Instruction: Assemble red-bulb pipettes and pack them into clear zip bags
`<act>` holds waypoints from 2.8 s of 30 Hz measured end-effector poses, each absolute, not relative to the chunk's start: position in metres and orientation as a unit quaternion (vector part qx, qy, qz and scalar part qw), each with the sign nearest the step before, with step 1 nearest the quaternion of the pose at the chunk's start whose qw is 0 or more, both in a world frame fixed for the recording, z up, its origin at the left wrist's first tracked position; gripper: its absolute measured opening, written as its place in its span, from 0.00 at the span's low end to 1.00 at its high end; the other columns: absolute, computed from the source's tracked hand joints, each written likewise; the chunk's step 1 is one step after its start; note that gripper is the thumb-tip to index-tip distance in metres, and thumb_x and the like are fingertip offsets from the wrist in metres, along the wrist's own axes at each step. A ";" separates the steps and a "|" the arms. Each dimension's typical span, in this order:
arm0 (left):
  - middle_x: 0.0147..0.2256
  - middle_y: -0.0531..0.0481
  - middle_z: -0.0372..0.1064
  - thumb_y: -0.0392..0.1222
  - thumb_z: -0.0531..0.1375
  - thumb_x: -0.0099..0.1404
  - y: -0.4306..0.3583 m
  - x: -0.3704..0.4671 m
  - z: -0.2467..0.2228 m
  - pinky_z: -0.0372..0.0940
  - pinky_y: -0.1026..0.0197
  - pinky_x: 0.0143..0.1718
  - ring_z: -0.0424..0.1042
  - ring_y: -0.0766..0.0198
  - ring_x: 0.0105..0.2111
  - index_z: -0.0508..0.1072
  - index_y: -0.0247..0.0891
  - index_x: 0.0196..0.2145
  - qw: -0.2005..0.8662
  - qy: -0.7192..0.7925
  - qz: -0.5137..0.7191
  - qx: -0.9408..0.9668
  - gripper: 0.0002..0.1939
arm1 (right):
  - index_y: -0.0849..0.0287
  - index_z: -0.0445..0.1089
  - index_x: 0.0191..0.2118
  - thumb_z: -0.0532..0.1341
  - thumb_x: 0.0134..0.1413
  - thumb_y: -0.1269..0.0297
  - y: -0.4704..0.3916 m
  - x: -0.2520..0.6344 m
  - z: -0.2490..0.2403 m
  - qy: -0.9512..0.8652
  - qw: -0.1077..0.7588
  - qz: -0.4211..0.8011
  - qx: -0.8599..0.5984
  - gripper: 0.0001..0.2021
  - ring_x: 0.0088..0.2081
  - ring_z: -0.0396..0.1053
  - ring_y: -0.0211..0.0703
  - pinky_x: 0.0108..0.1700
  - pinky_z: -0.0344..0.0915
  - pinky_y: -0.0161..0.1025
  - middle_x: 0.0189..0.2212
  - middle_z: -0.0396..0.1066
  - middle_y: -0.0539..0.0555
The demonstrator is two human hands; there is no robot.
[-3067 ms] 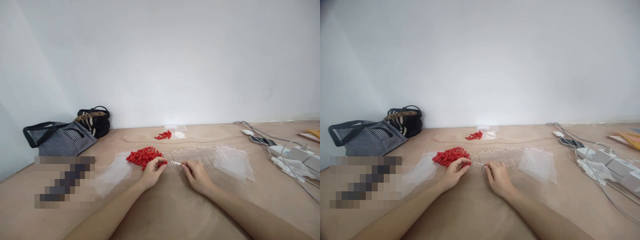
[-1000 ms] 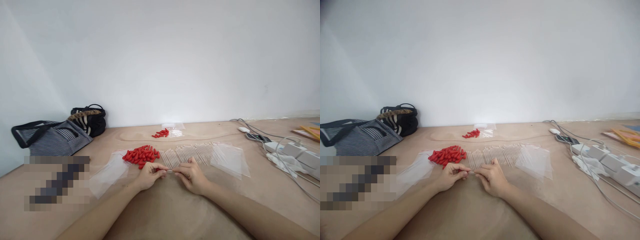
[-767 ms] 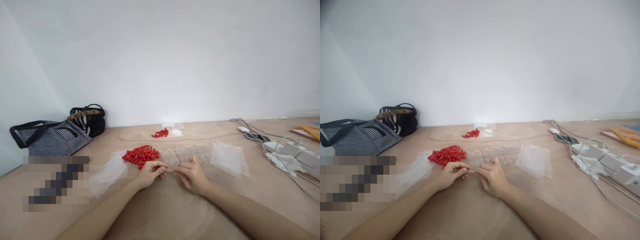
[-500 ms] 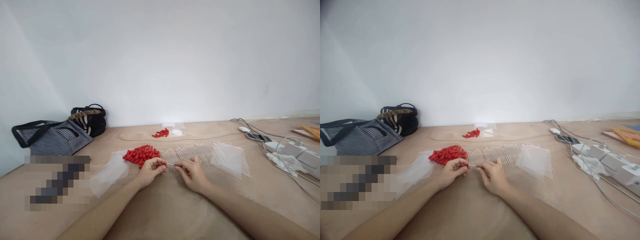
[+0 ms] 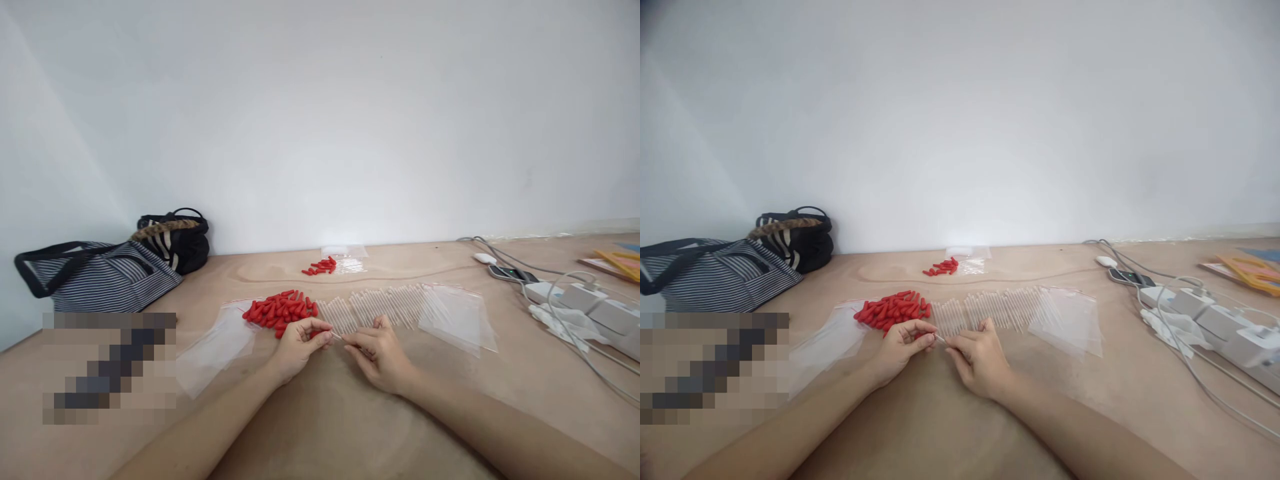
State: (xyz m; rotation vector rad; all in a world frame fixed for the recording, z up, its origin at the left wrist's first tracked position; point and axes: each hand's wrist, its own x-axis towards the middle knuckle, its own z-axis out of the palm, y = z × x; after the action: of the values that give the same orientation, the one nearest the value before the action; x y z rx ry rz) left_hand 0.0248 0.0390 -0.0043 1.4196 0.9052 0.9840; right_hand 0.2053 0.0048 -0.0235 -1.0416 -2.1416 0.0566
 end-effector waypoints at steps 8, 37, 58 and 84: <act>0.19 0.53 0.68 0.45 0.66 0.44 0.038 0.024 -0.008 0.62 0.65 0.25 0.65 0.69 0.21 0.73 0.32 0.26 0.565 0.363 0.376 0.638 0.14 | 0.56 0.69 0.39 0.50 0.51 0.74 0.009 0.215 -0.019 -0.874 0.337 -0.031 -0.349 0.14 0.25 0.60 0.35 0.35 0.44 0.40 0.21 0.67 0.49; 0.26 0.50 0.70 0.43 0.62 0.52 0.038 0.022 -0.020 0.62 0.64 0.29 0.67 0.65 0.27 0.71 0.33 0.27 0.437 0.373 0.403 0.713 0.09 | 0.58 0.67 0.32 0.49 0.56 0.68 0.012 0.212 -0.026 -0.832 0.378 -0.019 -0.407 0.10 0.26 0.63 0.34 0.34 0.44 0.37 0.23 0.70 0.50; 0.24 0.53 0.68 0.44 0.64 0.48 0.039 0.023 -0.006 0.63 0.65 0.29 0.67 0.67 0.25 0.70 0.34 0.29 0.492 0.389 0.431 0.649 0.12 | 0.57 0.69 0.38 0.52 0.55 0.67 0.015 0.212 -0.024 -0.819 0.405 0.002 -0.406 0.09 0.27 0.63 0.35 0.37 0.45 0.38 0.25 0.71 0.49; 0.21 0.52 0.71 0.39 0.63 0.48 0.069 0.023 -0.003 0.66 0.61 0.27 0.71 0.61 0.23 0.69 0.34 0.33 0.303 0.570 0.349 0.679 0.13 | 0.56 0.70 0.33 0.53 0.52 0.68 0.009 0.209 -0.023 -0.815 0.391 -0.048 -0.426 0.09 0.27 0.60 0.35 0.39 0.44 0.39 0.20 0.68 0.48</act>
State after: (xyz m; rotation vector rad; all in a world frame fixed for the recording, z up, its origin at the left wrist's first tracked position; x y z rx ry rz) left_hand 0.0234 0.0689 -0.0034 1.8010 1.5105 0.9252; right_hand 0.2091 0.0090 -0.0234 -1.0829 -2.0696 -0.1231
